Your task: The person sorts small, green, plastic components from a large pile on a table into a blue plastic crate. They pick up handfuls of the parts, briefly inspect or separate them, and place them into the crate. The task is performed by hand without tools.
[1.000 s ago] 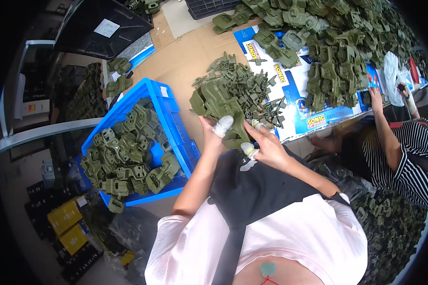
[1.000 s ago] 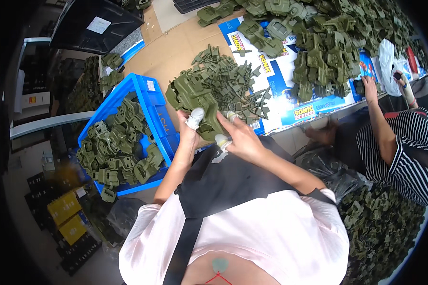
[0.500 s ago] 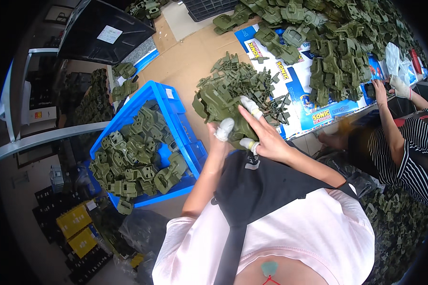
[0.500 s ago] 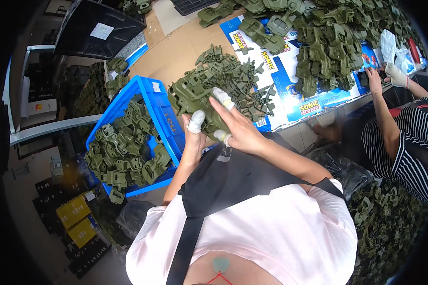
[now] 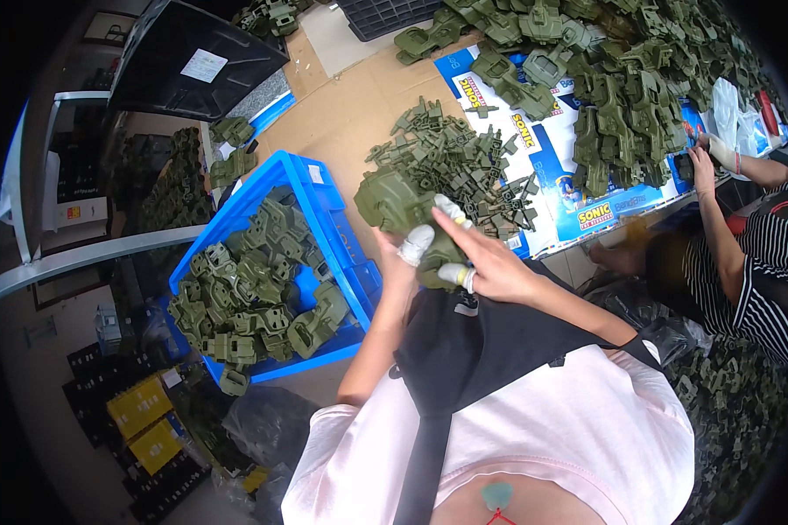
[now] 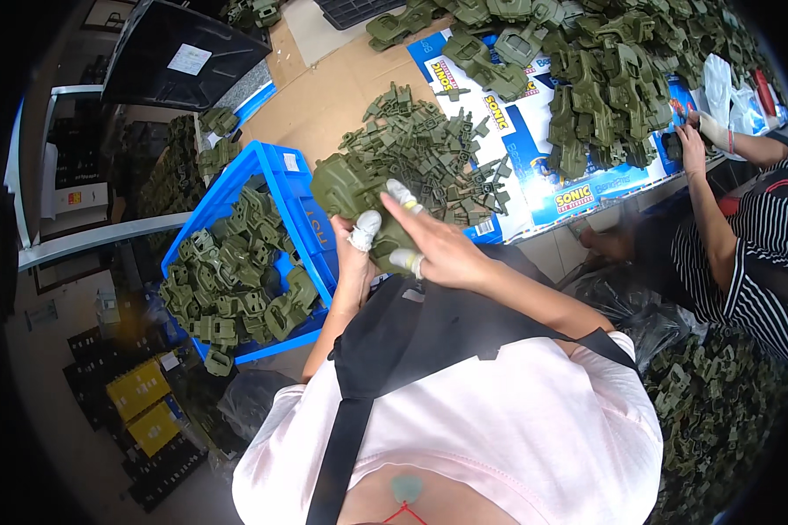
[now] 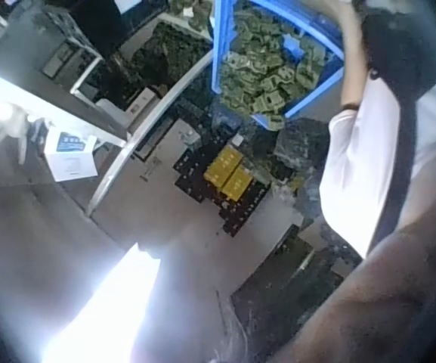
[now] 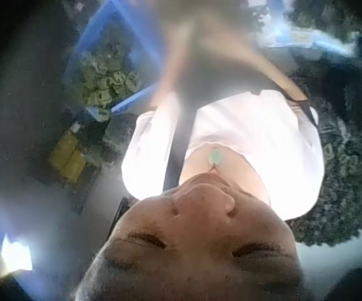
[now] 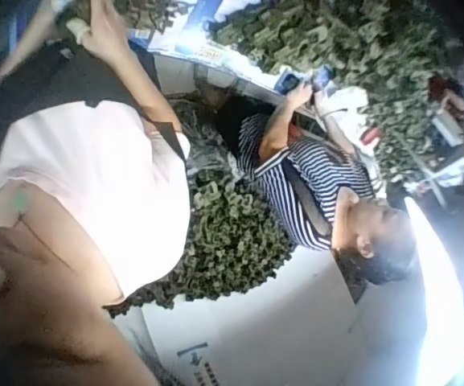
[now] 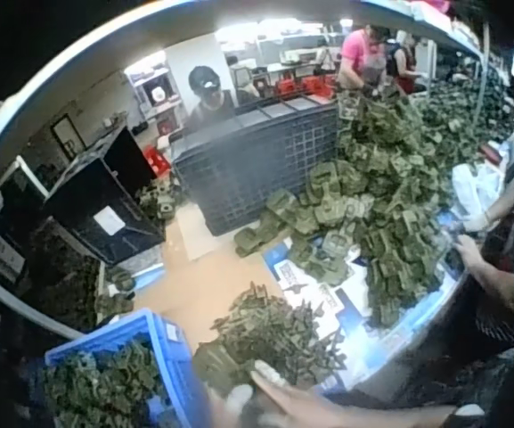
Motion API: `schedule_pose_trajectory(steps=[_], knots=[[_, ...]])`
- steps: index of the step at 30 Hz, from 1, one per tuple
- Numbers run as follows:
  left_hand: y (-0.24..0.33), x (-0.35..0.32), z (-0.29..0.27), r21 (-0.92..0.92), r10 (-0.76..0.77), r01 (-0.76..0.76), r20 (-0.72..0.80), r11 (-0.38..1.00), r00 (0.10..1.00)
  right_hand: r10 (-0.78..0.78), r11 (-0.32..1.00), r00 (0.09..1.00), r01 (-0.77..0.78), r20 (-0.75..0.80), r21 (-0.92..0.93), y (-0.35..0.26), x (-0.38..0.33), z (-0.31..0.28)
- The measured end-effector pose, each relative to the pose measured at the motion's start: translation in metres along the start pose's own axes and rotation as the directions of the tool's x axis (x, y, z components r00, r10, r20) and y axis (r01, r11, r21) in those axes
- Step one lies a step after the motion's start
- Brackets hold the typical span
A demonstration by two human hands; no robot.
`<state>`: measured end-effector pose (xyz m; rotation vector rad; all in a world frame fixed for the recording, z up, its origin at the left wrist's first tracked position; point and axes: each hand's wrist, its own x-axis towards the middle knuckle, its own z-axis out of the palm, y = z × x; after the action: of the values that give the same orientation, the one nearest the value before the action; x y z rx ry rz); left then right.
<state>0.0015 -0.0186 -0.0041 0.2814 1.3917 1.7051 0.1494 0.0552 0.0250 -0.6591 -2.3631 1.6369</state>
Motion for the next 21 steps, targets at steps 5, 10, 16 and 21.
schedule_pose_trajectory(steps=[5,10,16,21], knots=[[0.000,0.004,-0.012,-0.035,0.217,-0.216,0.032,0.976,0.976,0.175,0.679,0.974,-0.015,-0.143,0.734,0.025,0.007,0.003],[-0.010,0.008,-0.016,-0.040,0.288,-0.288,0.013,0.957,0.957,0.209,0.589,0.956,-0.290,0.204,0.754,0.036,0.005,-0.012],[0.074,-0.017,0.034,0.727,0.225,-0.676,0.683,-0.117,0.695,0.137,0.986,0.990,-0.135,0.013,-0.101,0.026,-0.012,-0.062],[0.033,0.001,0.032,0.694,-0.416,-0.691,0.700,0.203,0.581,0.020,0.918,0.980,0.062,0.200,-0.392,0.018,-0.031,-0.061]])
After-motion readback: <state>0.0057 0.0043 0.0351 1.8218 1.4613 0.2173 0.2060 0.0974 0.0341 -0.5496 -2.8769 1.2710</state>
